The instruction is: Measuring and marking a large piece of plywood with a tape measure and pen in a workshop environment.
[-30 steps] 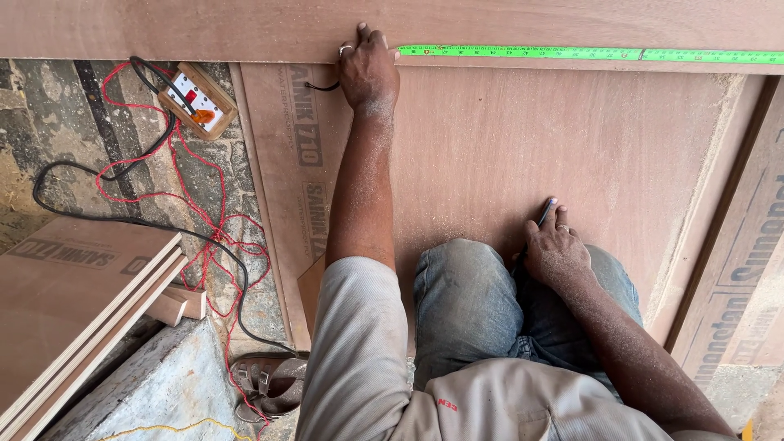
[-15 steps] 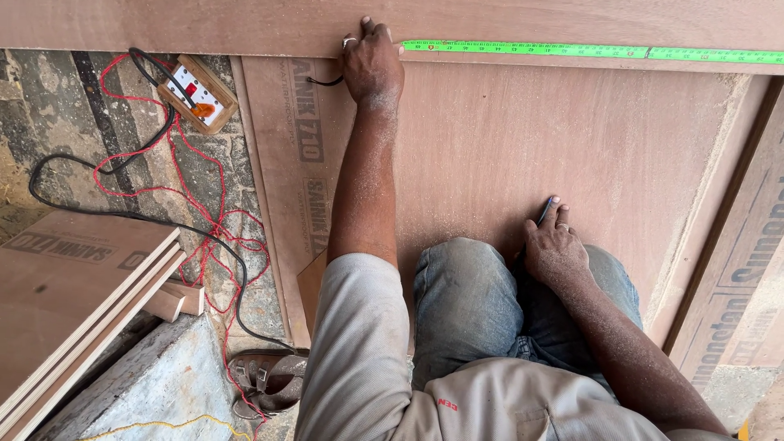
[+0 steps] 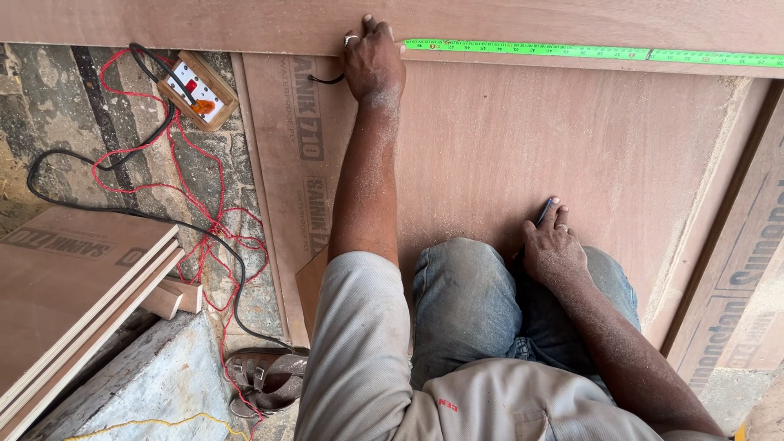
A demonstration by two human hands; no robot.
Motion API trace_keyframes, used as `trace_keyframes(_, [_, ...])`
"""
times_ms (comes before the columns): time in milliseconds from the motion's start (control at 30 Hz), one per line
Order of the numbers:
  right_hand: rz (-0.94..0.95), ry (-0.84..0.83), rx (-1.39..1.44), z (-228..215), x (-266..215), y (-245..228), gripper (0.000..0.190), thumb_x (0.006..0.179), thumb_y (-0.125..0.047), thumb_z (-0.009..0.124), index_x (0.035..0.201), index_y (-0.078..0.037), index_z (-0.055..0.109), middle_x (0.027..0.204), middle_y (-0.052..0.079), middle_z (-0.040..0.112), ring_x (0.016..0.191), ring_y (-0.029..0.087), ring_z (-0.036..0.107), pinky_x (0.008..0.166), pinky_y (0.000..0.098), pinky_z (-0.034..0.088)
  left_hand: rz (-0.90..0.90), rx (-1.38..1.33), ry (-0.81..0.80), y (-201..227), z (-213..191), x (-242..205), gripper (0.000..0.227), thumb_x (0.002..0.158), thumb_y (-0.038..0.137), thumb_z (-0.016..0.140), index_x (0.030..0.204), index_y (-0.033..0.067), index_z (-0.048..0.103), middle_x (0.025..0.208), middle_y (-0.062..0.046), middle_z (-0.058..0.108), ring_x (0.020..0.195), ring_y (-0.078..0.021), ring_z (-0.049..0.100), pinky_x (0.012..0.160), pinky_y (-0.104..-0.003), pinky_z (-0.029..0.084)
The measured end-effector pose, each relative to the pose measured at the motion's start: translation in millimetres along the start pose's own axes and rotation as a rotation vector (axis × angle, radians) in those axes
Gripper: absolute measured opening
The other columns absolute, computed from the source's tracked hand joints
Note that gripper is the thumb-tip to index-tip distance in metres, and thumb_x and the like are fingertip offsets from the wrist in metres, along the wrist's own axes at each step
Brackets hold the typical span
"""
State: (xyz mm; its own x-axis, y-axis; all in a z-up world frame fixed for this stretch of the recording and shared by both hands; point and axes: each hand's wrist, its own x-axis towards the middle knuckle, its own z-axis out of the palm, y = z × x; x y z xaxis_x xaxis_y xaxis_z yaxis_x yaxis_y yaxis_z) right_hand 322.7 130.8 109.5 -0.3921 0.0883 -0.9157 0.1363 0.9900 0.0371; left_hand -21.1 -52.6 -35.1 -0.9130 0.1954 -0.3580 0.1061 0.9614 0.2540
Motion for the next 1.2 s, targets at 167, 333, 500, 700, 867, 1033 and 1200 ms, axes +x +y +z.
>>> trace_keyframes(167, [-0.005,0.023,0.011,4.5,1.7,1.7,0.04,0.1,-0.037,0.06,0.124,-0.006,0.056,0.158,0.046,0.013,0.148,0.057,0.023,0.113,0.0561,0.045,0.018,0.014,0.031,-2.8,6.8,1.4,0.038,0.094,0.021,0.068,0.126,0.0028,0.063,0.141,-0.009,0.061,0.13,-0.0379,0.056,0.106,-0.047,0.05])
trace_keyframes(333, [-0.008,0.033,0.009,4.2,1.2,1.4,0.038,0.101,-0.037,0.06,0.122,-0.006,0.057,0.158,0.046,0.014,0.147,0.058,0.024,0.112,0.0554,0.046,0.02,0.023,0.022,0.1,0.9,-0.1,0.034,0.093,0.023,0.069,0.121,0.0034,0.065,0.144,-0.012,0.058,0.128,-0.0383,0.058,0.105,-0.048,0.05])
trace_keyframes(500, [0.004,0.0,0.007,-2.9,-1.1,-1.7,0.039,0.1,-0.037,0.062,0.123,-0.006,0.056,0.158,0.046,0.011,0.148,0.058,0.022,0.114,0.054,0.045,0.009,0.029,-0.015,-2.4,6.8,2.9,0.034,0.096,0.022,0.067,0.125,0.0039,0.064,0.146,-0.011,0.058,0.129,-0.0358,0.059,0.105,-0.046,0.052])
trace_keyframes(700, [0.006,0.012,0.04,0.9,1.0,-0.8,0.036,0.1,-0.034,0.061,0.123,-0.008,0.056,0.159,0.046,0.01,0.147,0.058,0.021,0.112,0.0538,0.046,0.024,0.06,0.015,-1.6,5.4,2.8,0.036,0.094,0.022,0.068,0.125,0.0032,0.064,0.142,-0.012,0.059,0.127,-0.0387,0.058,0.103,-0.047,0.052])
trace_keyframes(867, [-0.002,0.019,0.038,-5.4,-3.2,-1.2,0.037,0.1,-0.035,0.061,0.125,-0.007,0.056,0.158,0.046,0.01,0.147,0.058,0.021,0.113,0.0541,0.045,-0.002,0.042,-0.037,6.2,-11.2,-2.6,0.037,0.093,0.026,0.069,0.122,0.0034,0.064,0.142,-0.014,0.058,0.126,-0.0383,0.058,0.1,-0.048,0.053])
trace_keyframes(1033, [0.016,-0.017,0.044,-8.7,-4.8,-2.9,0.039,0.099,-0.035,0.062,0.127,-0.008,0.056,0.16,0.045,0.008,0.149,0.057,0.02,0.115,0.0534,0.044,-0.002,0.046,-0.015,4.1,-6.7,-1.9,0.037,0.094,0.023,0.069,0.124,0.0031,0.064,0.14,-0.012,0.061,0.128,-0.0386,0.057,0.099,-0.046,0.054])
trace_keyframes(1200, [0.01,-0.02,0.054,-12.2,-6.3,-3.1,0.04,0.1,-0.035,0.063,0.127,-0.007,0.055,0.159,0.046,0.008,0.148,0.058,0.02,0.114,0.0529,0.045,-0.006,0.053,-0.037,6.3,-12.6,-3.8,0.041,0.092,0.026,0.069,0.126,0.0025,0.062,0.137,-0.013,0.064,0.127,-0.038,0.056,0.099,-0.045,0.054])
